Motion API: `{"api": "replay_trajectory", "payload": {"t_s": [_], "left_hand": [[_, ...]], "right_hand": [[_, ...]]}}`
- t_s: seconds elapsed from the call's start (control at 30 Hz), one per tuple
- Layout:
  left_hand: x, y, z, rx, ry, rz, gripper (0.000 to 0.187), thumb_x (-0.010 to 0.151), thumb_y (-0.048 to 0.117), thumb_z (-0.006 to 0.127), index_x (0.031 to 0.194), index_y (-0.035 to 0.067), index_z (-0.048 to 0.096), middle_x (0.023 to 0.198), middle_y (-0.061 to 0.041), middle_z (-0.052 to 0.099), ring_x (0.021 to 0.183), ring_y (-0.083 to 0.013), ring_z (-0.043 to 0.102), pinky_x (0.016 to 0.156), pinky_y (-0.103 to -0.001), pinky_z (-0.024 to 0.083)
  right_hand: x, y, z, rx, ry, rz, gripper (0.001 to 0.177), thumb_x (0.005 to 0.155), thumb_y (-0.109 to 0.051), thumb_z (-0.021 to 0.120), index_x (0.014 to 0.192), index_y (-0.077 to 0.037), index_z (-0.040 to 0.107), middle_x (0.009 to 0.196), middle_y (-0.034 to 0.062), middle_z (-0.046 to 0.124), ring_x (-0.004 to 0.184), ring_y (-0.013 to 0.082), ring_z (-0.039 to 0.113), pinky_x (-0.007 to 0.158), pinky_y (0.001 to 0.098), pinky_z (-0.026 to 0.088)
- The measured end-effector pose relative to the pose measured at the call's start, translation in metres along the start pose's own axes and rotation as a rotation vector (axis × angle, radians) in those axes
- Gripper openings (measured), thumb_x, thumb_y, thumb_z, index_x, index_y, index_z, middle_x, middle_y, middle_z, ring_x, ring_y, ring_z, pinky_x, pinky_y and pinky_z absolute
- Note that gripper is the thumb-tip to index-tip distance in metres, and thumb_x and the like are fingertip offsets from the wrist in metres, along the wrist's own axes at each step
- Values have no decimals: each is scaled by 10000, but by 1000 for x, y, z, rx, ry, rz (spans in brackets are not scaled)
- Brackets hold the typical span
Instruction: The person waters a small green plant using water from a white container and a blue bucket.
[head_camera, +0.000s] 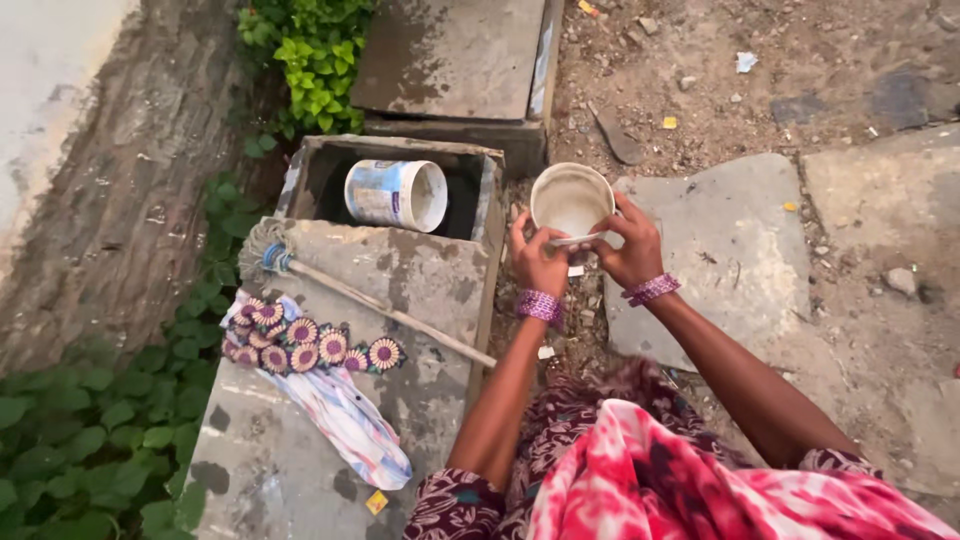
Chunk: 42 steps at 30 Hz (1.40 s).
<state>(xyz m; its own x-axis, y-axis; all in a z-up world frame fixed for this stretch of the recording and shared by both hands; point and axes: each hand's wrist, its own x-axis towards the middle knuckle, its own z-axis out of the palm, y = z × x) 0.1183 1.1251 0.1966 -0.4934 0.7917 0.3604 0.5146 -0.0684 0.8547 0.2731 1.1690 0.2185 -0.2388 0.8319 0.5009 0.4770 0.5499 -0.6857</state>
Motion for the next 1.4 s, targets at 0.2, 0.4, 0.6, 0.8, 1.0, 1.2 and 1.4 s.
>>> {"api": "replay_trajectory", "payload": {"t_s": [0.2, 0.4, 0.6, 0.8, 1.0, 1.2, 1.4], "left_hand": [[34, -1, 11, -40, 20, -41, 219, 672, 43, 858, 820, 144, 732, 1426, -137, 562, 1223, -336, 620, 1019, -423, 517], [65, -9, 31, 4, 78, -54, 229, 674, 39, 878, 823, 128, 729, 1405, -141, 565, 1229, -343, 611, 1020, -432, 510], [98, -11, 82, 26, 193, -108, 252, 623, -15, 847, 795, 122, 724, 1387, -138, 568, 1221, -338, 613, 1003, -426, 533], [131, 4, 136, 0, 300, -127, 232, 662, -26, 830, 798, 128, 721, 1384, -133, 584, 1265, -343, 616, 1046, -421, 516], [159, 36, 164, 37, 363, -174, 236, 651, -5, 868, 787, 128, 728, 1356, -139, 586, 1212, -352, 611, 1023, -450, 493], [187, 53, 171, 27, 380, -254, 261, 631, 4, 869, 809, 124, 721, 1390, -131, 559, 1226, -334, 611, 1024, -435, 507], [218, 48, 165, 37, 470, -227, 235, 663, 1, 855, 811, 126, 721, 1407, -131, 553, 1241, -325, 619, 1052, -429, 509]], "right_hand": [[39, 17, 14, 10, -29, -7, 244, 685, -11, 838, 897, -53, 726, 1439, 232, 612, 1324, 410, 602, 1072, 451, 514], [80, 44, 28, 75, -103, -29, 263, 678, -15, 856, 905, -43, 725, 1435, 224, 610, 1335, 407, 596, 1076, 450, 508], [134, 90, 31, 126, -211, -45, 257, 672, -47, 873, 884, -56, 728, 1428, 215, 617, 1268, 397, 625, 1017, 447, 530], [193, 137, 15, 148, -280, -123, 261, 681, -42, 862, 904, -64, 726, 1463, 230, 596, 1325, 403, 601, 1061, 444, 517], [244, 152, -7, 140, -343, -162, 259, 670, -60, 877, 895, -89, 752, 1439, 256, 581, 1327, 421, 578, 1076, 451, 490], [286, 149, -11, 185, -410, -182, 249, 679, -32, 853, 898, -81, 745, 1453, 267, 574, 1307, 413, 598, 1055, 445, 511], [320, 141, 12, 257, -414, -271, 253, 669, -29, 870, 875, -69, 730, 1440, 251, 587, 1312, 419, 599, 1057, 458, 518]]}}
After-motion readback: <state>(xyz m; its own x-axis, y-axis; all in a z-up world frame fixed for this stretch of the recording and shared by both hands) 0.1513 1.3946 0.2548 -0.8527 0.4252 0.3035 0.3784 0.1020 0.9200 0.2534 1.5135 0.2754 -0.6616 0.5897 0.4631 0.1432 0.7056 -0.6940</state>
